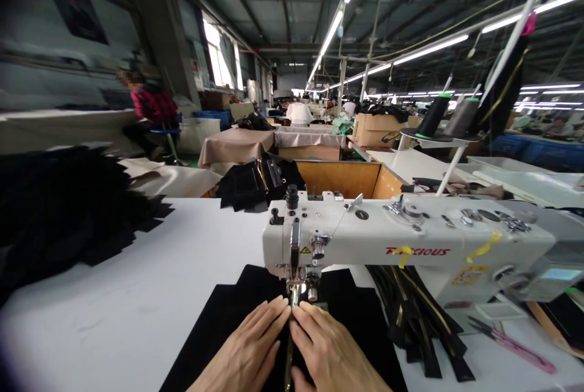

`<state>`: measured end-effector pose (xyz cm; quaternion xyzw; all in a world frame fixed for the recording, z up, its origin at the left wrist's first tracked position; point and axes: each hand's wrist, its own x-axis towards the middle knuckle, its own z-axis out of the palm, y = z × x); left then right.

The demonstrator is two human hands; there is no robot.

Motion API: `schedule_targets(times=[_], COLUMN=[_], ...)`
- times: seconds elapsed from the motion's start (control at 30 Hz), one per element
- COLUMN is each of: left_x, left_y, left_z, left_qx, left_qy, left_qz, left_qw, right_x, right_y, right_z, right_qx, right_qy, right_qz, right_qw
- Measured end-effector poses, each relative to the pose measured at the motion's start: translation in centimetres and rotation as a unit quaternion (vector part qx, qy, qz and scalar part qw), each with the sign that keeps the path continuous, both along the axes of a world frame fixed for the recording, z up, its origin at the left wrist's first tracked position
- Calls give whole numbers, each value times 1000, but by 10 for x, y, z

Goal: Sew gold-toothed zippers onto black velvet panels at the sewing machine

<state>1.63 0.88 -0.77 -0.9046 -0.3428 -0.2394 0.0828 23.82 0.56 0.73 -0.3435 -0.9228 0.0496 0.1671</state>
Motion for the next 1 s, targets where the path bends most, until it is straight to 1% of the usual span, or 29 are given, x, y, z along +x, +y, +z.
schedule_targets(times=[0.23,0.5,0.73,0.9,1.0], left_x=[-1,-2,-1,-1,-1], left_y=[3,4,4,4,4], left_z=[-4,-2,0,-1,-2], left_qx=[-2,0,8,-14,-15], left_qy=[7,-9,18,-7,3], left_qz=[-5,-13,-10,-16,-22], left_qw=[1000,1000,1000,1000,1000], right_x=[-3,-3,-2,-4,-5], right_y=[1,1,1,1,2], right_z=[0,-1,-2,3,7], right_qx=[4,44,22,-15,-23], right_qy=[-5,4,2,-5,-11], right_qz=[-2,4,3,-1,-3], right_qw=[1000,999,1000,1000,1000])
